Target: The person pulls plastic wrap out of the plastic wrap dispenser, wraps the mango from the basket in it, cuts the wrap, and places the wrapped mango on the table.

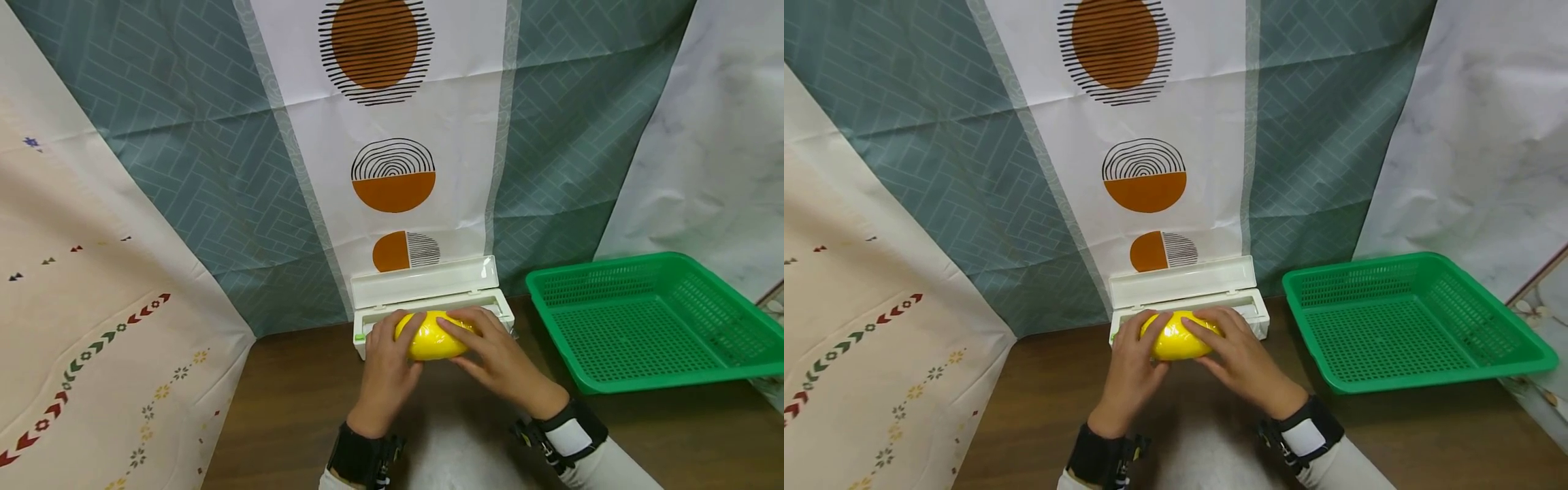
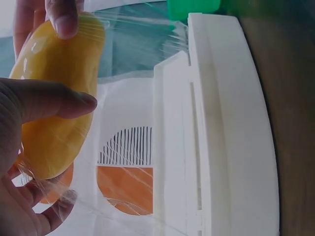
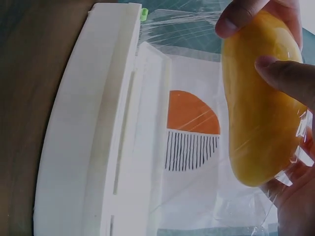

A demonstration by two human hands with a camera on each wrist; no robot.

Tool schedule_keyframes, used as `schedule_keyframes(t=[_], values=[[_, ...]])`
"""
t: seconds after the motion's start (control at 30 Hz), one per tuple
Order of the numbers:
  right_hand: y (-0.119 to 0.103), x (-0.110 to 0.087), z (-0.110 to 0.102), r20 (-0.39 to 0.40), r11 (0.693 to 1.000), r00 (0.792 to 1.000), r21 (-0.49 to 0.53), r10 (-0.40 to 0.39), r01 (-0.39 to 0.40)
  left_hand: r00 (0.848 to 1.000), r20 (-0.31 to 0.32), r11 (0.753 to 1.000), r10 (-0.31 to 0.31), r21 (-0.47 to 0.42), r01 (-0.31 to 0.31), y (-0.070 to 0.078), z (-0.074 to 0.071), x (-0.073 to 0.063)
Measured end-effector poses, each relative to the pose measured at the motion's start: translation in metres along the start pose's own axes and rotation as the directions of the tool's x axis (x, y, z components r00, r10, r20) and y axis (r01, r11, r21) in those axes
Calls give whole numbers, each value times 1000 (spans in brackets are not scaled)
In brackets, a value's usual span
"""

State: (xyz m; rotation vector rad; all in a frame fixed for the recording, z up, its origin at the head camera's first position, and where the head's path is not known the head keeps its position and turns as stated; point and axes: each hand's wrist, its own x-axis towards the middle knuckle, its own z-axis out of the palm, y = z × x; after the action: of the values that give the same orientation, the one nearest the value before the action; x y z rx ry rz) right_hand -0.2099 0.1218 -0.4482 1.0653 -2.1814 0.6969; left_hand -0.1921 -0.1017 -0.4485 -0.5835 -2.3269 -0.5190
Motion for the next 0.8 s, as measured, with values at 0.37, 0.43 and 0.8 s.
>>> schedule_keyframes(t=[0.37, 0.43, 0.8], values=[[3, 12, -7, -25, 1000, 1000, -19, -19, 18, 1000, -21, 1000, 17, 10, -17, 0, -7, 15], [3, 15, -9, -18, 1000, 1000, -26, -13, 12, 1000, -16, 1000, 21, 10, -21, 0, -9, 19], [0, 20, -17, -10, 999, 1000, -26, -27, 27, 1000, 10, 1000, 18, 7, -18, 2, -17, 24]])
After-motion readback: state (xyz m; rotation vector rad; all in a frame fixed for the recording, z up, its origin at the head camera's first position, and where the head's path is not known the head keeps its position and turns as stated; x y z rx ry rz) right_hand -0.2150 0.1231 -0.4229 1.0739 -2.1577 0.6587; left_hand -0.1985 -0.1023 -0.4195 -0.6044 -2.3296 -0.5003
